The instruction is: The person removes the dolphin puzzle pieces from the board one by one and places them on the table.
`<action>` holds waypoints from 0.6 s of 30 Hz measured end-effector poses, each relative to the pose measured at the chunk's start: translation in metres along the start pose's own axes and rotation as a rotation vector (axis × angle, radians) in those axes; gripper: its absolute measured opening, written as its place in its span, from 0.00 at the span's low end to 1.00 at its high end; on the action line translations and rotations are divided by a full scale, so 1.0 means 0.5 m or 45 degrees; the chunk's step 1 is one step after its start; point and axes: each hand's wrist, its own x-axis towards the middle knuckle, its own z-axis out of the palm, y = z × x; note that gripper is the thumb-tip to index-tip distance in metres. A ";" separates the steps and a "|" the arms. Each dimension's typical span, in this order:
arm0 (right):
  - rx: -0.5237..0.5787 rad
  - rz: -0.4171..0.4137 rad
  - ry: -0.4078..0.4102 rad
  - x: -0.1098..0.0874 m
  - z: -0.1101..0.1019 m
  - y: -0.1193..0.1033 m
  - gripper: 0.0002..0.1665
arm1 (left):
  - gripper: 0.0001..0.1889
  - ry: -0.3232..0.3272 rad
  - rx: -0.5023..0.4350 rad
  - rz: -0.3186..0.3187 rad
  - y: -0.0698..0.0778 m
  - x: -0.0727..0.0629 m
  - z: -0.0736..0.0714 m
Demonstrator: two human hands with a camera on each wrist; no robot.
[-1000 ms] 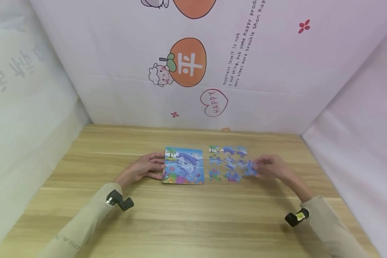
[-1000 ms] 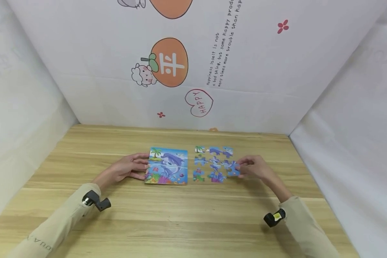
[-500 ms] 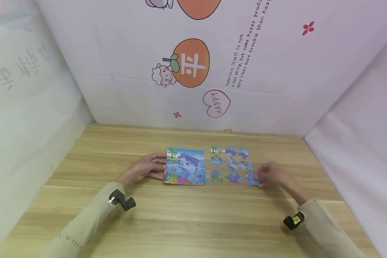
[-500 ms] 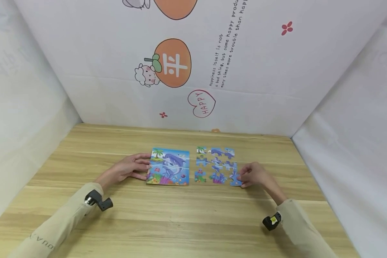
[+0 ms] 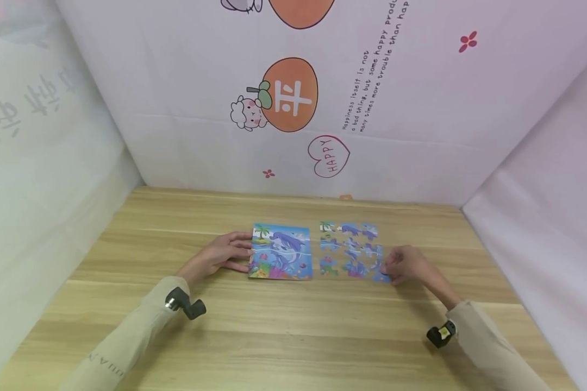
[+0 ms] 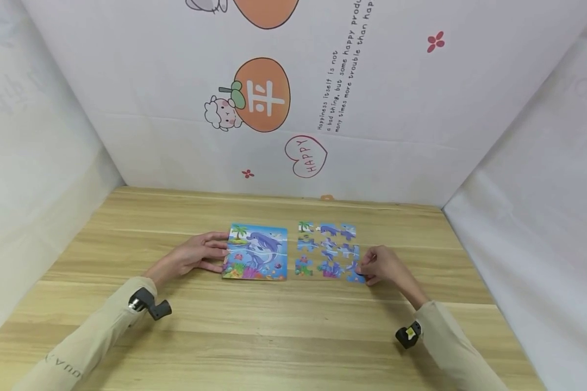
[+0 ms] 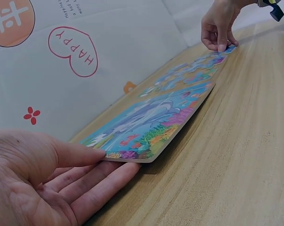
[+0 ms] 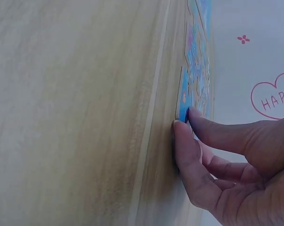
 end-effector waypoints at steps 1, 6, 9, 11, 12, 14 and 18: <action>-0.007 -0.002 0.001 0.000 0.000 0.000 0.12 | 0.35 0.002 0.003 -0.001 0.001 0.000 0.000; -0.074 -0.026 0.017 0.003 -0.004 0.002 0.14 | 0.33 0.025 0.023 0.010 0.004 -0.001 0.000; -0.086 -0.018 0.016 0.003 -0.003 0.004 0.15 | 0.34 0.021 0.038 0.034 0.004 -0.003 0.000; -0.092 -0.009 0.015 0.004 -0.003 0.006 0.15 | 0.34 0.024 0.051 0.050 0.004 -0.006 0.001; -0.096 -0.006 0.021 0.004 -0.004 0.006 0.14 | 0.35 0.028 0.062 0.060 0.005 -0.009 0.001; -0.105 -0.008 0.039 0.005 -0.007 0.006 0.12 | 0.35 0.043 0.087 0.078 0.008 -0.013 0.003; -0.108 -0.011 0.076 0.007 -0.014 0.000 0.10 | 0.35 0.067 0.150 0.108 0.017 -0.019 0.004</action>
